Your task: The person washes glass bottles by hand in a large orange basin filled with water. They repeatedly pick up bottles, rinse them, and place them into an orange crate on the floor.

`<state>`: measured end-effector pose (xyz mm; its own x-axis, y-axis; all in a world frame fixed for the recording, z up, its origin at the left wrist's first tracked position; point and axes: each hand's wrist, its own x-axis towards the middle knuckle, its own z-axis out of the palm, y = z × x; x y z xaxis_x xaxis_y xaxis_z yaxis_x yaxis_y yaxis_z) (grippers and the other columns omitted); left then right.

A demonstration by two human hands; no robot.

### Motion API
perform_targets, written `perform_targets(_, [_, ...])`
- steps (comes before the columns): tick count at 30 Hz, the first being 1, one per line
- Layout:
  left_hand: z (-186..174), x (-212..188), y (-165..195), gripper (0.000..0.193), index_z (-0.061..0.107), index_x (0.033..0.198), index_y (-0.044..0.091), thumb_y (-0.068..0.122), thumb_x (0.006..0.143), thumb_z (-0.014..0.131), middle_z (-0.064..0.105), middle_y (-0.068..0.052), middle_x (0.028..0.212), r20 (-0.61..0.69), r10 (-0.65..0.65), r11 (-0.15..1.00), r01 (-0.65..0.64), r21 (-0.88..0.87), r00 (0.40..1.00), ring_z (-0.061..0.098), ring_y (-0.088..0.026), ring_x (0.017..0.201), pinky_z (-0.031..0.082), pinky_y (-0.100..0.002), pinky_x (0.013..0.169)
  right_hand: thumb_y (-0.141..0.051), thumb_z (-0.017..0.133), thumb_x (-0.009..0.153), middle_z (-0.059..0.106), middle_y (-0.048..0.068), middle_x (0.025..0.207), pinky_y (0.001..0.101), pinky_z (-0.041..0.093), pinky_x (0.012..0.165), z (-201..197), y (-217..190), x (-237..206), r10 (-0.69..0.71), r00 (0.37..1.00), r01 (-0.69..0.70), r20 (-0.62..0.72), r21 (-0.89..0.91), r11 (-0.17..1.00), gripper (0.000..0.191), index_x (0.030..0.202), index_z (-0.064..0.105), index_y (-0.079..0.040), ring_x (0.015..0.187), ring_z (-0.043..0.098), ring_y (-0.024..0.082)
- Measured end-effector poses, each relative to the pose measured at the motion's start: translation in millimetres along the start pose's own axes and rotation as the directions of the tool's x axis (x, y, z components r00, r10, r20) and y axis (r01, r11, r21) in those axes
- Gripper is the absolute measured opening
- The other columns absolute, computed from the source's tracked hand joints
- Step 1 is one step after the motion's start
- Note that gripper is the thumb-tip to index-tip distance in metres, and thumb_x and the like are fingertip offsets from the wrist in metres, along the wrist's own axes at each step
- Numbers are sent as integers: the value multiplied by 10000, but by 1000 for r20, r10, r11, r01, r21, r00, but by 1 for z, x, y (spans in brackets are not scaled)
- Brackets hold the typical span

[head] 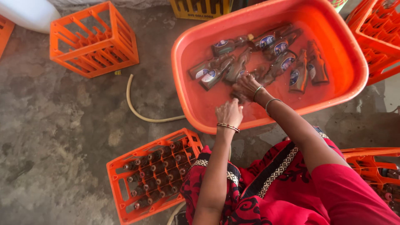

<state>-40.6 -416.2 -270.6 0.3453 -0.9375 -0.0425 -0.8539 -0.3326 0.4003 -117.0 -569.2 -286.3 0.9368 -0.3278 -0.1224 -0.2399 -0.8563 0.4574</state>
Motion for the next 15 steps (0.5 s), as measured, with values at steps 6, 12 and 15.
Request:
perform_targets(6, [-7, 12, 5, 340, 656, 1237, 129, 370, 1004, 600, 740, -149, 1137, 164, -8, 1000, 11, -17, 986, 704, -355, 1092, 531, -531, 938, -425, 817, 757, 707, 176, 1010, 491, 574, 756, -52, 19, -26, 609, 793, -350, -20, 802, 483, 630, 1244, 538, -138, 942, 702, 360])
perform_targets(12, [23, 31, 20, 991, 299, 1533, -70, 638, 955, 684, 514, -259, 1416, 22, 257, 714, -174, -678, 966, 582, -380, 1237, 517, -480, 962, -290, 786, 956, 755, 115, 1121, 422, 615, 858, -54, 25, -64, 866, 500, 306, -8, 937, -167, 371, 1229, 662, -71, 990, 751, 258])
perform_targets(15, [34, 44, 33, 1111, 165, 1597, 9, 625, 891, 763, 494, -119, 1413, 37, 262, 311, -48, -949, 964, 544, -220, 1307, 512, -397, 1032, -330, 725, 989, 708, 93, 1184, 393, 595, 849, -56, 15, -79, 728, 612, 550, 307, 497, -672, 428, 1291, 586, -60, 1002, 723, 215])
